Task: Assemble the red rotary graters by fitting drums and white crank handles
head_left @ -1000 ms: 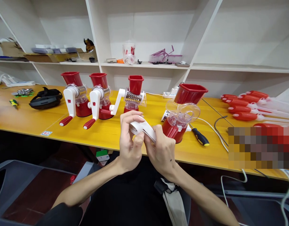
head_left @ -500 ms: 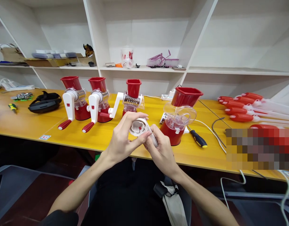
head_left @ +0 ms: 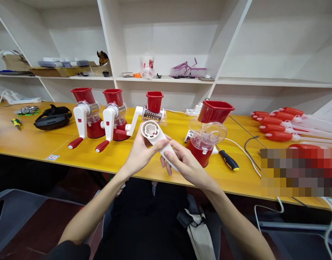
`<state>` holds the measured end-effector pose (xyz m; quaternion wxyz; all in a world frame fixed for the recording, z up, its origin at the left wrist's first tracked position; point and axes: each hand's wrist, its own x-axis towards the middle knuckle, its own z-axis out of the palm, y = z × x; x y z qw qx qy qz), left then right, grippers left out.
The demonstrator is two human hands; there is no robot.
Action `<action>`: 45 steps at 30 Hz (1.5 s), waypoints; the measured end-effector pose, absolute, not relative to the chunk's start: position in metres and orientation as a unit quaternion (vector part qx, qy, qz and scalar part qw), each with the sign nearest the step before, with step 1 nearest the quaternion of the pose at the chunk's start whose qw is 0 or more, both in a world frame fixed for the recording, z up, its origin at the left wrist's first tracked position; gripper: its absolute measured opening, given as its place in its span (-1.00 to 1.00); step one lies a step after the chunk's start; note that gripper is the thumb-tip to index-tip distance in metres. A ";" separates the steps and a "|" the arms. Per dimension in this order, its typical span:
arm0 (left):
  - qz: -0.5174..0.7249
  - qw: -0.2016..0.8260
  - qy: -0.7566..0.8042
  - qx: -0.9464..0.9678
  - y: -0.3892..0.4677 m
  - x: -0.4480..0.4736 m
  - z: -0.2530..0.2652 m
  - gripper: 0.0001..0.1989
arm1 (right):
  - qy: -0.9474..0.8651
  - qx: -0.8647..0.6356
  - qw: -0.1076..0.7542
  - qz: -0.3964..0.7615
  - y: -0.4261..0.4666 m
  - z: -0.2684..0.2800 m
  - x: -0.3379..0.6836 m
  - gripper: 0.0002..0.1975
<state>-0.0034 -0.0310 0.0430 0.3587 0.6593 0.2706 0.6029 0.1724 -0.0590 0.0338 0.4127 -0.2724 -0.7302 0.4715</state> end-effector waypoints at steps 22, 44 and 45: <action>0.334 0.329 0.337 0.816 -0.006 -0.029 0.031 -0.63 | -0.749 -0.366 0.349 0.428 -0.053 -0.005 0.179 -0.73; 0.433 0.263 0.366 0.781 0.088 0.116 -0.017 -0.64 | -0.713 -0.529 0.440 -0.133 -0.072 -0.060 0.265 -0.79; 0.430 0.258 0.368 0.783 0.088 0.113 -0.020 -0.65 | -0.708 -0.528 0.452 -0.129 -0.070 -0.061 0.270 -0.79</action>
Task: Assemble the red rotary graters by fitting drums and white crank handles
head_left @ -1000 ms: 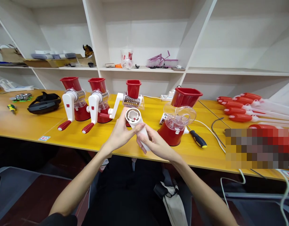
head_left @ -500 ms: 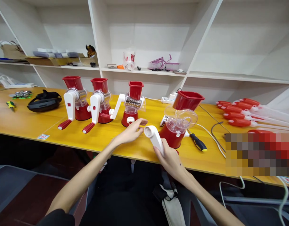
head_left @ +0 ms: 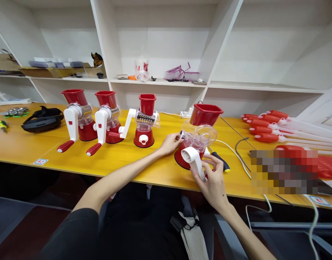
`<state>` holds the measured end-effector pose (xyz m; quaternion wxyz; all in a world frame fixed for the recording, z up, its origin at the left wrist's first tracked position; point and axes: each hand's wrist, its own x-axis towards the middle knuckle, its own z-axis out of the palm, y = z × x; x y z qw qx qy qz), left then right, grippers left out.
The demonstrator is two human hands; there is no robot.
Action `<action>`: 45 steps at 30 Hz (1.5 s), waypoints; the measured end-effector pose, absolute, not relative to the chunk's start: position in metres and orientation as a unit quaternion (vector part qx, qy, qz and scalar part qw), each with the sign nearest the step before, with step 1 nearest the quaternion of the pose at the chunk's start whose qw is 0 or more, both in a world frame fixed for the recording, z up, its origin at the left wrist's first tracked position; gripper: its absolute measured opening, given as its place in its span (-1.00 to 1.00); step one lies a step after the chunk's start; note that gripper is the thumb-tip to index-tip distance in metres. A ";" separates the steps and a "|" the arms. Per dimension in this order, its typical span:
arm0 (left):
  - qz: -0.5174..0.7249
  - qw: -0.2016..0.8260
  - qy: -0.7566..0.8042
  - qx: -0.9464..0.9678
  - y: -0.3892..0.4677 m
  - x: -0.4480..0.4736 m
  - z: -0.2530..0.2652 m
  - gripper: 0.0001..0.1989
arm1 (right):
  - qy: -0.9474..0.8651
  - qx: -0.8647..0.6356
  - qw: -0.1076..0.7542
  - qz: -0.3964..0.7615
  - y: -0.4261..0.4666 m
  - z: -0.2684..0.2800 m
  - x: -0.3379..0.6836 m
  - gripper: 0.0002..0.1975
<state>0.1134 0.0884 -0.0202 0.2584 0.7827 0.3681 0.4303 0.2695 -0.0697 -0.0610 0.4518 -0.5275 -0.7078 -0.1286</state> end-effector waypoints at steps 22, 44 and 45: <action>0.745 0.028 0.373 0.553 -0.034 -0.023 0.004 -0.73 | -0.802 -0.452 0.366 0.138 -0.101 -0.022 0.220 -0.77; 0.709 0.210 0.343 0.580 -0.047 -0.005 0.040 -0.66 | -0.627 -0.631 0.454 0.059 0.006 -0.021 0.273 -0.60; 0.712 0.219 0.342 0.573 -0.050 0.000 0.039 -0.66 | -0.625 -0.604 0.491 0.062 -0.010 -0.016 0.266 -0.61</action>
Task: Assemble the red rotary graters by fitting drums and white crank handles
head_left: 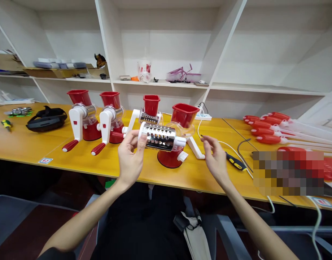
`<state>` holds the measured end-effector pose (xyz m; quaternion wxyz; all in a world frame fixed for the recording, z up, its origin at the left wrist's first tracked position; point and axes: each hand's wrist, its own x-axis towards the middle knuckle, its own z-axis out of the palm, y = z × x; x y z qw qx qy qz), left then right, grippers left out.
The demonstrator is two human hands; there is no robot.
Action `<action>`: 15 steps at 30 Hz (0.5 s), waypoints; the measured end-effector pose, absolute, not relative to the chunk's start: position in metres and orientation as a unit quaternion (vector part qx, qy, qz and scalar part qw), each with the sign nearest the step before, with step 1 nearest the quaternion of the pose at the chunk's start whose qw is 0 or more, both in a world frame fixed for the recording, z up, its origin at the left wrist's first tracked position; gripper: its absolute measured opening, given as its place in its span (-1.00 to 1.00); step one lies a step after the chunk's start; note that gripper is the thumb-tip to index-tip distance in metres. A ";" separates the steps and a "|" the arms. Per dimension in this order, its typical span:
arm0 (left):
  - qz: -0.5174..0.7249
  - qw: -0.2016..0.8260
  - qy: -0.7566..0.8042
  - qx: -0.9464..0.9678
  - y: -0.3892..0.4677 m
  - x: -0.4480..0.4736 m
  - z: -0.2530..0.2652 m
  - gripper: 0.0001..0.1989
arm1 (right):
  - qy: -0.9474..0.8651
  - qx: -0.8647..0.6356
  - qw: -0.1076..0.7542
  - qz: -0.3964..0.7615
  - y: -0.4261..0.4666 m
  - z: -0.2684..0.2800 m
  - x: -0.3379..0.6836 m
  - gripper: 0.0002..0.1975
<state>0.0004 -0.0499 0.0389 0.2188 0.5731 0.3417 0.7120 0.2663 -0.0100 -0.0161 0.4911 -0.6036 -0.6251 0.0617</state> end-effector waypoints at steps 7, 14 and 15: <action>0.679 0.362 0.261 0.583 -0.075 0.055 0.035 -0.71 | -0.620 -0.335 0.648 0.288 -0.100 0.013 0.200 -0.37; 0.622 0.286 0.187 0.704 -0.039 0.046 0.025 -0.71 | -0.506 -0.395 0.744 0.187 -0.068 0.019 0.214 -0.32; 0.643 0.259 0.208 0.690 -0.027 0.042 0.023 -0.70 | -0.494 -0.395 0.756 0.171 -0.064 0.020 0.219 -0.34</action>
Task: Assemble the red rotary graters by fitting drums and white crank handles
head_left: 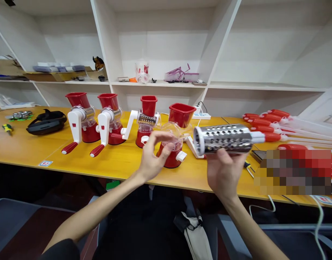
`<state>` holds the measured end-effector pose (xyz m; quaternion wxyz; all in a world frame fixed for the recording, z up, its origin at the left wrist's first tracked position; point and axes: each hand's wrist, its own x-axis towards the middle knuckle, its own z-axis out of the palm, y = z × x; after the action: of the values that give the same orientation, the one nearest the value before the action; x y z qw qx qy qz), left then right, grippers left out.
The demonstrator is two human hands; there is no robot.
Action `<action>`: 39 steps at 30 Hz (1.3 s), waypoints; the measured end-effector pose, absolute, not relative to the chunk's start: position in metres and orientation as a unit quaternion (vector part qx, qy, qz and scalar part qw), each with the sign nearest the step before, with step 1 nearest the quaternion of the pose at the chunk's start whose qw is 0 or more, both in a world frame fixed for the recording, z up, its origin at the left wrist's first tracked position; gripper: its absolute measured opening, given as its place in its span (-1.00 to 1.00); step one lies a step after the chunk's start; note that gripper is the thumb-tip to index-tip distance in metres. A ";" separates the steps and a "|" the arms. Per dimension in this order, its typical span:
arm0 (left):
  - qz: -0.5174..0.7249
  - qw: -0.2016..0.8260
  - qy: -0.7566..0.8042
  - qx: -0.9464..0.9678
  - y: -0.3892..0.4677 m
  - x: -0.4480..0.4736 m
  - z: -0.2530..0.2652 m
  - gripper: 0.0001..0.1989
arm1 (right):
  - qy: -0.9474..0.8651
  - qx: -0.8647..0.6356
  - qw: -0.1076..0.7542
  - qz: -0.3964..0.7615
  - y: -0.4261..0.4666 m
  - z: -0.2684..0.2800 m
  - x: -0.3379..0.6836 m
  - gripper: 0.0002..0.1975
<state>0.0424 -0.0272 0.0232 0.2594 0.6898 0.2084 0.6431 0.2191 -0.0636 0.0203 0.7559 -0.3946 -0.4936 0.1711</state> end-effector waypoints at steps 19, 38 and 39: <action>0.421 0.165 0.235 0.860 0.090 0.060 0.110 -0.42 | -0.446 -0.324 0.783 0.287 -0.042 0.002 0.246 -0.58; 0.476 0.057 0.332 0.812 0.055 0.076 0.093 -0.23 | -0.468 -0.346 0.707 0.403 -0.056 0.013 0.249 -0.60; 0.453 0.060 0.331 0.826 0.051 0.073 0.097 -0.23 | -0.474 -0.341 0.702 0.408 -0.057 0.013 0.249 -0.60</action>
<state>0.0730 0.0510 0.0972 0.0600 0.8260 0.3305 0.4527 0.2491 -0.0569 0.0134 0.7023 -0.3407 -0.4735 0.4080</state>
